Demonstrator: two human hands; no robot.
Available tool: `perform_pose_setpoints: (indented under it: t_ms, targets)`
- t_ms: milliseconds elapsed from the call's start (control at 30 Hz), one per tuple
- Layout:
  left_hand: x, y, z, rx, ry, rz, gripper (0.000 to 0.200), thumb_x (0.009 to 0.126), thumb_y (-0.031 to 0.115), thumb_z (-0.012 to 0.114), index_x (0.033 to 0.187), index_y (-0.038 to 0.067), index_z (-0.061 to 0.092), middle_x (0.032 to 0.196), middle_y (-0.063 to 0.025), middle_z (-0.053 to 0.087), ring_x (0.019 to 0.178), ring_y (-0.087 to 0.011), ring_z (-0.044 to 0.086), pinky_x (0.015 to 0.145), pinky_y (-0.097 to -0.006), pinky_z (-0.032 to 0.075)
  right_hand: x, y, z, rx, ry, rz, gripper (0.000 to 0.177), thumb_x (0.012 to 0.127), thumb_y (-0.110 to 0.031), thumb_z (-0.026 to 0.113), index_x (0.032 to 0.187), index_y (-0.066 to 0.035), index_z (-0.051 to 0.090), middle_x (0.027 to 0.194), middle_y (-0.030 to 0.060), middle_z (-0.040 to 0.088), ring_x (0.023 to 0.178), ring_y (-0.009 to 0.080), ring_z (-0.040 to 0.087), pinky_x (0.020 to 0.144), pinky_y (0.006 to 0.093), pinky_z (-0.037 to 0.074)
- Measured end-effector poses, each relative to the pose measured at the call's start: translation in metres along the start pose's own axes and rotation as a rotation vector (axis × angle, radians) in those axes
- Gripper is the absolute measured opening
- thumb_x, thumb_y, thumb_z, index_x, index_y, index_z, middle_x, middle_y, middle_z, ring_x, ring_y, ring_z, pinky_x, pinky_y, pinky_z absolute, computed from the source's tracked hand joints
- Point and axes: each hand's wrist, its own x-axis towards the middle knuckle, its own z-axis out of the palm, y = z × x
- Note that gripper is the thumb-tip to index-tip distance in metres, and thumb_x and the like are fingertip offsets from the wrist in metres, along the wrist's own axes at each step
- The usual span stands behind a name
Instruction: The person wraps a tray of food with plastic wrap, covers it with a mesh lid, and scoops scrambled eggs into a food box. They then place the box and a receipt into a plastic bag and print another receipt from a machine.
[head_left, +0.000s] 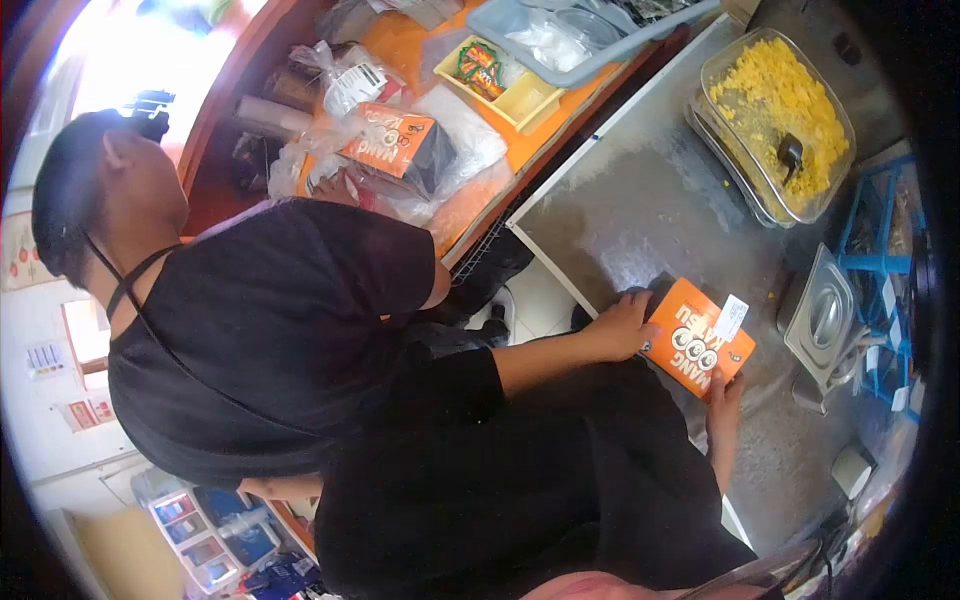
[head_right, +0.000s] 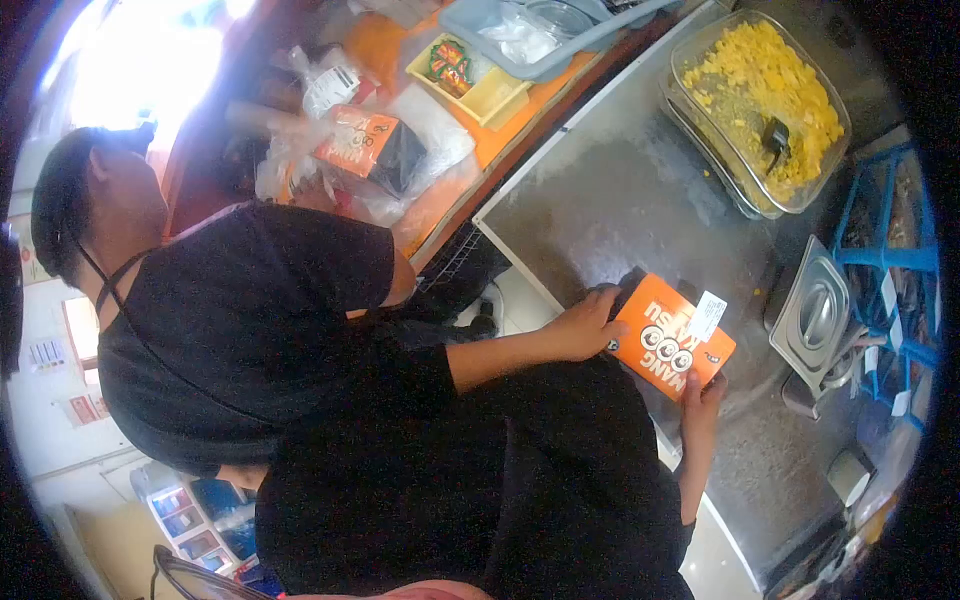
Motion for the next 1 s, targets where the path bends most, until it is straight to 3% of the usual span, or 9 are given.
perform_pose_setpoints:
  t_ms: [100, 233, 333, 433, 533, 633, 733, 833, 1000]
  targets:
    - [-0.007, -0.002, 0.000, -0.112, 0.126, 0.105, 0.068, 0.088, 0.034, 0.055, 0.136, -0.006, 0.027, 0.126, -0.0291, 0.042, 0.119, -0.0415, 0.043, 0.101, -0.0428, 0.035, 0.004, 0.015, -0.004, 0.014, 0.093, -0.118, 0.062, 0.093, -0.034, 0.055, 0.132, 0.007, 0.029, 0.120, 0.0203, 0.051, 0.110, 0.0238, 0.052, 0.092, 0.0333, 0.041]
    - [-0.021, 0.024, -0.023, -0.159, 0.167, 0.219, 0.066, 0.089, 0.035, 0.053, 0.135, -0.006, 0.031, 0.126, -0.0269, 0.043, 0.118, -0.0402, 0.044, 0.099, -0.0421, 0.036, -0.021, -0.038, 0.003, -0.028, 0.085, -0.111, 0.046, 0.095, -0.026, 0.052, 0.129, 0.003, 0.040, 0.115, 0.0153, 0.055, 0.105, 0.0226, 0.053, 0.088, 0.0345, 0.042]
    - [-0.016, 0.027, -0.023, -0.124, 0.164, 0.188, 0.055, 0.091, 0.033, 0.051, 0.129, -0.006, 0.042, 0.118, -0.0240, 0.048, 0.111, -0.0381, 0.048, 0.095, -0.0420, 0.039, -0.014, -0.023, 0.003, -0.173, 0.107, -0.145, 0.042, 0.097, -0.031, 0.046, 0.124, 0.001, 0.048, 0.110, 0.0156, 0.057, 0.101, 0.0238, 0.054, 0.087, 0.0359, 0.042]
    - [-0.001, 0.018, -0.015, -0.022, 0.128, 0.192, 0.053, 0.094, 0.034, 0.045, 0.128, -0.006, 0.045, 0.114, -0.0242, 0.048, 0.104, -0.0392, 0.049, 0.091, -0.0429, 0.041, 0.008, 0.015, -0.005, -0.211, 0.075, 0.000, 0.047, 0.098, -0.038, 0.041, 0.120, 0.003, 0.052, 0.109, 0.0198, 0.057, 0.099, 0.0308, 0.055, 0.087, 0.0386, 0.042]
    - [0.010, 0.027, -0.012, 0.149, 0.104, 0.043, 0.052, 0.093, 0.031, 0.045, 0.129, -0.006, 0.043, 0.108, -0.0209, 0.049, 0.102, -0.0364, 0.050, 0.089, -0.0433, 0.042, 0.014, 0.004, -0.001, -0.527, 0.128, -0.002, 0.047, 0.097, -0.036, 0.042, 0.123, 0.003, 0.048, 0.107, 0.0230, 0.056, 0.102, 0.0376, 0.053, 0.087, 0.0416, 0.042]
    - [0.016, 0.037, -0.004, 0.382, 0.420, 0.261, 0.050, 0.090, 0.028, 0.046, 0.128, -0.005, 0.043, 0.112, -0.0186, 0.049, 0.108, -0.0349, 0.047, 0.095, -0.0450, 0.038, 0.013, -0.018, 0.024, -0.666, 0.436, -0.230, 0.042, 0.096, -0.027, 0.043, 0.125, 0.003, 0.047, 0.107, 0.0230, 0.056, 0.103, 0.0389, 0.051, 0.088, 0.0445, 0.041]
    - [0.031, 0.040, 0.001, 0.576, 0.572, 0.730, 0.050, 0.086, 0.025, 0.050, 0.126, -0.002, 0.044, 0.116, -0.0171, 0.050, 0.113, -0.0339, 0.044, 0.100, -0.0475, 0.033, 0.018, -0.064, 0.034, -0.709, 0.620, -0.818, 0.039, 0.094, -0.019, 0.045, 0.127, 0.002, 0.046, 0.107, 0.0205, 0.057, 0.103, 0.0357, 0.051, 0.088, 0.0448, 0.040]
    - [0.042, 0.033, 0.010, 0.557, 0.462, 0.728, 0.049, 0.082, 0.022, 0.054, 0.125, -0.001, 0.046, 0.120, -0.0173, 0.049, 0.116, -0.0324, 0.043, 0.104, -0.0486, 0.027, 0.033, -0.048, 0.032, -0.722, 0.443, -0.726, 0.037, 0.092, -0.015, 0.047, 0.126, 0.001, 0.047, 0.108, 0.0187, 0.058, 0.101, 0.0333, 0.053, 0.089, 0.0437, 0.039]
    - [0.044, 0.036, 0.008, 0.428, 0.349, 0.709, 0.041, 0.083, 0.022, 0.056, 0.118, 0.002, 0.050, 0.109, -0.0144, 0.052, 0.110, -0.0298, 0.045, 0.104, -0.0517, 0.026, 0.032, -0.050, 0.033, -0.624, 0.472, -0.564, 0.035, 0.091, -0.017, 0.051, 0.122, -0.003, 0.049, 0.096, 0.0115, 0.064, 0.090, 0.0294, 0.058, 0.090, 0.0408, 0.035]
